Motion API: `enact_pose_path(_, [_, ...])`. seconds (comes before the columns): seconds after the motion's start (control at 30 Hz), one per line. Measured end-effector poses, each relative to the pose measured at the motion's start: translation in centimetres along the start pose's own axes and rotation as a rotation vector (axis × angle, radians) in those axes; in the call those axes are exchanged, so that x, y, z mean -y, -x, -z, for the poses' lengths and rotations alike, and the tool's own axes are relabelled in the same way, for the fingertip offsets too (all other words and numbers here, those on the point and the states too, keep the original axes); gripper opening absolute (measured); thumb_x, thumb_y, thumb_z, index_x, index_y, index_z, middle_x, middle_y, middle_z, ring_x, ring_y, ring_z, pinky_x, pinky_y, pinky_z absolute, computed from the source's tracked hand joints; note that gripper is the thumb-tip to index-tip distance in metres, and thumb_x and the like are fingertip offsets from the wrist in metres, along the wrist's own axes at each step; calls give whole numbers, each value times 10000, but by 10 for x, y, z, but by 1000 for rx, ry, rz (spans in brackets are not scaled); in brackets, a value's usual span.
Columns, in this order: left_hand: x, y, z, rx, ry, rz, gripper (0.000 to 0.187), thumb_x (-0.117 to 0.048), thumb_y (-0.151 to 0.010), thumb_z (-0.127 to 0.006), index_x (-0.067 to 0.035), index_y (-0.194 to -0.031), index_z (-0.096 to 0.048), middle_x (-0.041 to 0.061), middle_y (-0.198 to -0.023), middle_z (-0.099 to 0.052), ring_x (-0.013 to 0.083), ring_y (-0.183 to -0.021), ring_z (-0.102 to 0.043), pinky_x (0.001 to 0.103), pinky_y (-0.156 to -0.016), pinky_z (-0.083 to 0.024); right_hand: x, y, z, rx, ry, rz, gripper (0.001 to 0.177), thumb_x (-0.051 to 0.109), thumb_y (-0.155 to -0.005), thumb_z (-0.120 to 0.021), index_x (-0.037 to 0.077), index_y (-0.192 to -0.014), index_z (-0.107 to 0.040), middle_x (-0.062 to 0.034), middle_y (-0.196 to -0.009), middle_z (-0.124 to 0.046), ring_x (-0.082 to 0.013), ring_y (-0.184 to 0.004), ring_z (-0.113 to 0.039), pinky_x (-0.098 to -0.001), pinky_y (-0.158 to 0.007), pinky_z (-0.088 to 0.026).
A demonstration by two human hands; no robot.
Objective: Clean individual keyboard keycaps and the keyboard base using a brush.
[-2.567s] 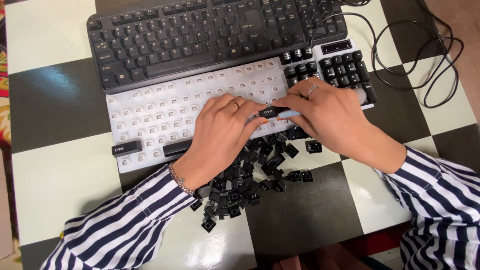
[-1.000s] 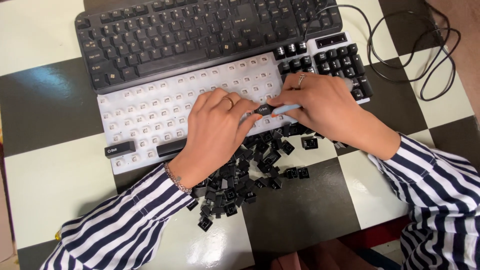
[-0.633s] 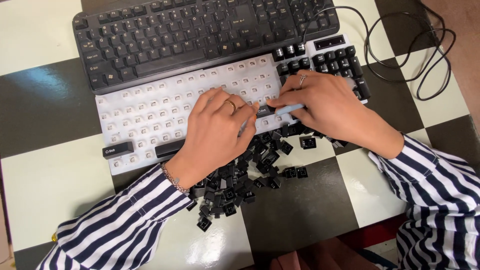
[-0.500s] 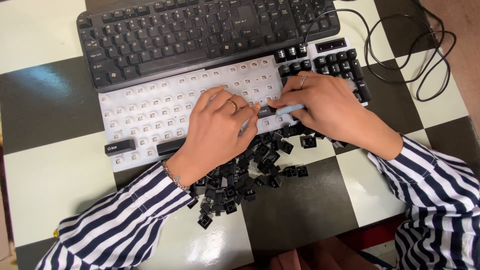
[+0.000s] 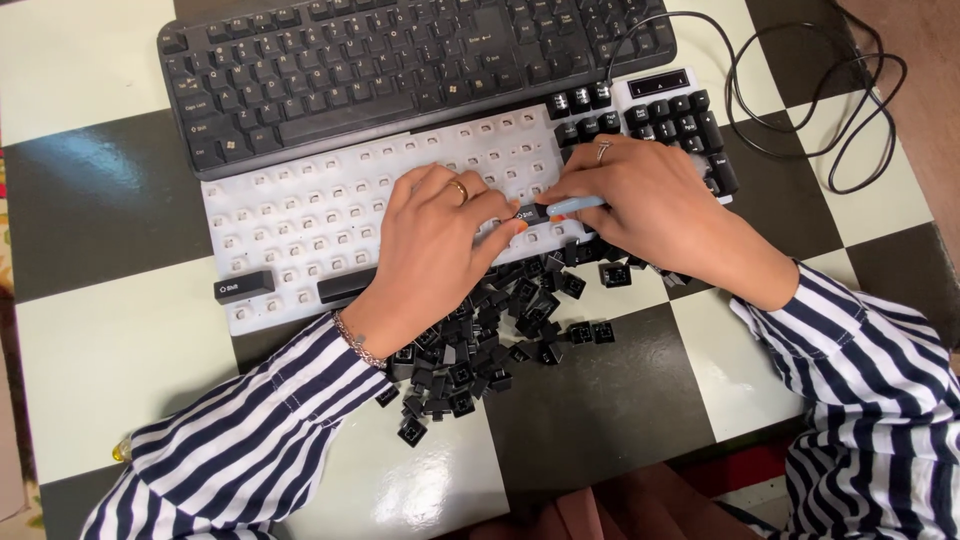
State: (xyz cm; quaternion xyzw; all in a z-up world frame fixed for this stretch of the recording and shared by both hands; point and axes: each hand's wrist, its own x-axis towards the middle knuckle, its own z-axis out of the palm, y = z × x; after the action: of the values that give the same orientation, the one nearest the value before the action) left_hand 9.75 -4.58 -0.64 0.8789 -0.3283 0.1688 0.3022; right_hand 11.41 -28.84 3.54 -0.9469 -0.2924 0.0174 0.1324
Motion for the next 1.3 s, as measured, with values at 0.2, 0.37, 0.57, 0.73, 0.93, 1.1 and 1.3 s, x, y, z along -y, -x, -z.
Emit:
enact_pose_path(0.2, [0, -2, 5, 76, -24, 28, 174, -284, -971, -709, -136, -1041, -770, 27, -984, -699, 224, -1005, -620, 469, -1150, -313, -8, 1, 1, -60, -26, 62, 341, 194, -815, -778, 210, -1155, -801, -41, -999, -735, -264, -894, -665, -412, -708, -536])
enact_pose_path(0.37, [-5, -1, 18, 104, -7, 25, 250, -247, -1010, -657, -135, -1217, -739, 24, -987, -718, 203, -1014, -675, 481, -1181, -278, -8, 7, 16, -90, -42, -10, 307, 188, -900, -738, 226, -1200, -789, -40, -1021, -718, -237, -855, -662, -395, -702, -525])
enact_pose_path(0.57, [-7, 2, 12, 68, -87, 2, 246, -283, -1014, -669, -132, -1189, -753, 44, -993, -715, 210, -973, -675, 451, -1171, -295, -7, 11, 7, -128, 7, 51, 265, 193, -848, -766, 192, -1109, -809, -38, -1003, -710, -258, -883, -665, -398, -664, -525])
enact_pose_path(0.73, [-4, 2, 6, 71, -146, 6, 167, -285, -1009, -697, -150, -1033, -792, -13, -951, -725, 190, -921, -662, 437, -1176, -314, -8, 9, -2, -137, 30, 71, 237, 199, -831, -777, 162, -1063, -809, -16, -971, -713, -253, -881, -673, -399, -687, -536])
enact_pose_path(0.93, [-7, -2, 16, 79, -111, -28, 140, -234, -972, -704, -153, -1036, -797, -25, -923, -708, 165, -897, -656, 505, -1183, -253, -2, 11, 7, -122, 21, 46, 203, 200, -843, -791, 159, -1042, -808, -25, -947, -710, -256, -829, -677, -398, -646, -523])
enact_pose_path(1.1, [-1, 2, 12, 106, -116, -65, 253, -36, -931, -641, -193, -1049, -800, -14, -1046, -700, 177, -966, -654, 533, -1245, -187, 8, 16, 10, -83, 32, 31, 374, 21, -826, -695, 196, -1135, -812, -42, -995, -687, -252, -710, -646, -388, -582, -492])
enact_pose_path(1.3, [-14, 1, 33, 78, -137, -105, 261, -63, -977, -658, -161, -1199, -754, 5, -1132, -675, 186, -1086, -642, 593, -1244, -164, 17, 29, 26, -213, -143, 37, 490, -64, -880, -627, 92, -1336, -716, -107, -1090, -633, -229, -771, -646, -372, -676, -529])
